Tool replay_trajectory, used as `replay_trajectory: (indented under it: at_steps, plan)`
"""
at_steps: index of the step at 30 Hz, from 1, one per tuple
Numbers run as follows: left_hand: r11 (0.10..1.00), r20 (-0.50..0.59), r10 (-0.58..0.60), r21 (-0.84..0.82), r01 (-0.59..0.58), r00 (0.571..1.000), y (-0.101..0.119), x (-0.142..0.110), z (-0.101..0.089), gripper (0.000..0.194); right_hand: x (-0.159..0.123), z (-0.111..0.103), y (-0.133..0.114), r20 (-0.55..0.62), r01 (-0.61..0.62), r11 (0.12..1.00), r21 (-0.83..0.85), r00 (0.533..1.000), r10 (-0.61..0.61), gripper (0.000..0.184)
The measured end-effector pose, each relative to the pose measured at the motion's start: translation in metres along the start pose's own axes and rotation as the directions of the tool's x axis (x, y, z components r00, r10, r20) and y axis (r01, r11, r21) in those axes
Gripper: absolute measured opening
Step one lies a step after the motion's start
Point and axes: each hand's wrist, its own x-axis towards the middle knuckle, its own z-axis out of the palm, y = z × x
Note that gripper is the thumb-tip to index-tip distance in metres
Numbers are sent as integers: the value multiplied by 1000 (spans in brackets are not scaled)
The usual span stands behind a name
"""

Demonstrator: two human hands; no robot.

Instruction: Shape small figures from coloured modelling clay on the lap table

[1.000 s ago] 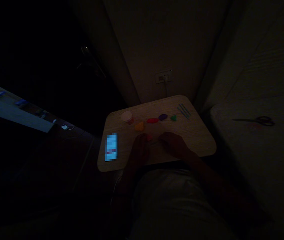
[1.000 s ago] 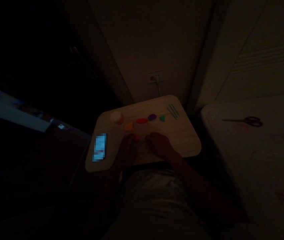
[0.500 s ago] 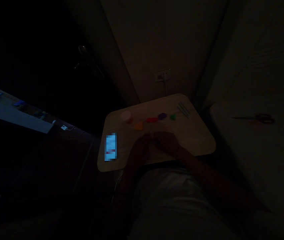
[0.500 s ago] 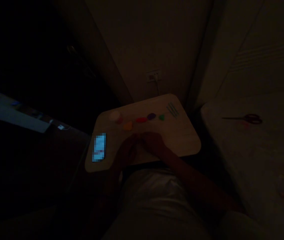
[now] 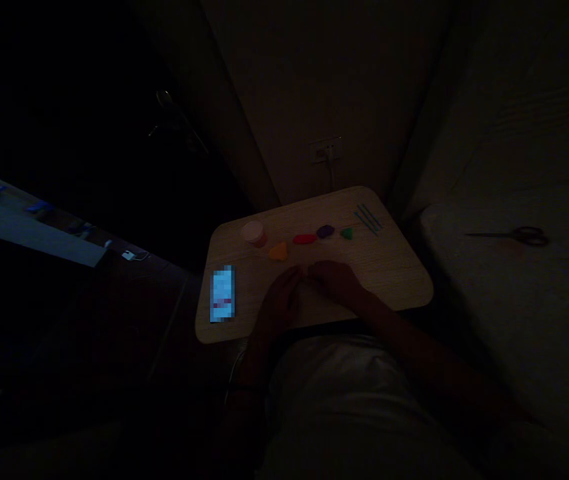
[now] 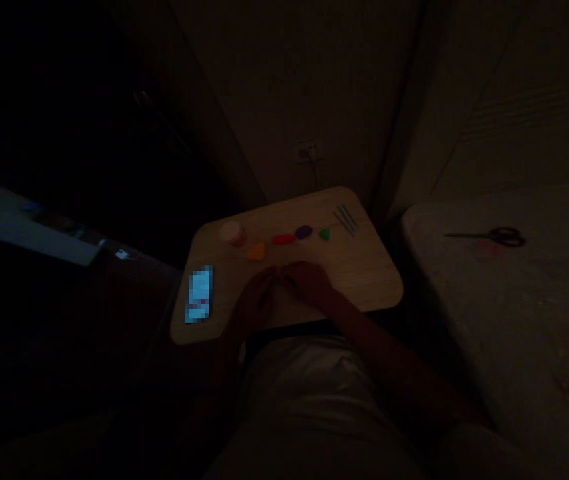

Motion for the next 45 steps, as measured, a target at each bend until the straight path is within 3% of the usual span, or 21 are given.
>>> replay_trajectory:
  at_steps: [6, 13, 16, 19, 26, 38, 45]
  plan:
    - [999, -80, -48, -2, 48, 996, 6, 3, -4, 60, -7, -6, 20, -23, 131, 985, 115, 991, -129, 19]
    - [988, -151, -94, 104, 110, 984, 2, 3, 1, 54, -9, -6, 20, -8, 104, 989, 110, 995, -103, 19]
    - [993, -193, -72, 76, 88, 979, 0, 3, 1, 50, -9, -7, 19, 1, 101, 989, 106, 995, -101, 20]
    - [999, -156, -40, 13, 43, 987, 1, 5, -1, 45, -9, -7, 19, 9, 110, 988, 112, 994, -112, 21]
    - [997, -182, -82, -24, 78, 980, 4, 7, -4, 23, -6, -5, 16, 33, 138, 988, 65, 990, -140, 21]
    - [999, -201, 1, 45, 9, 980, -6, -7, -2, 47, 5, -8, 8, 72, 153, 987, 56, 985, -157, 21]
    - [999, -200, 2, 37, 6, 980, -7, -6, -1, 48, 6, -6, 5, 55, 130, 991, 8, 990, -130, 22]
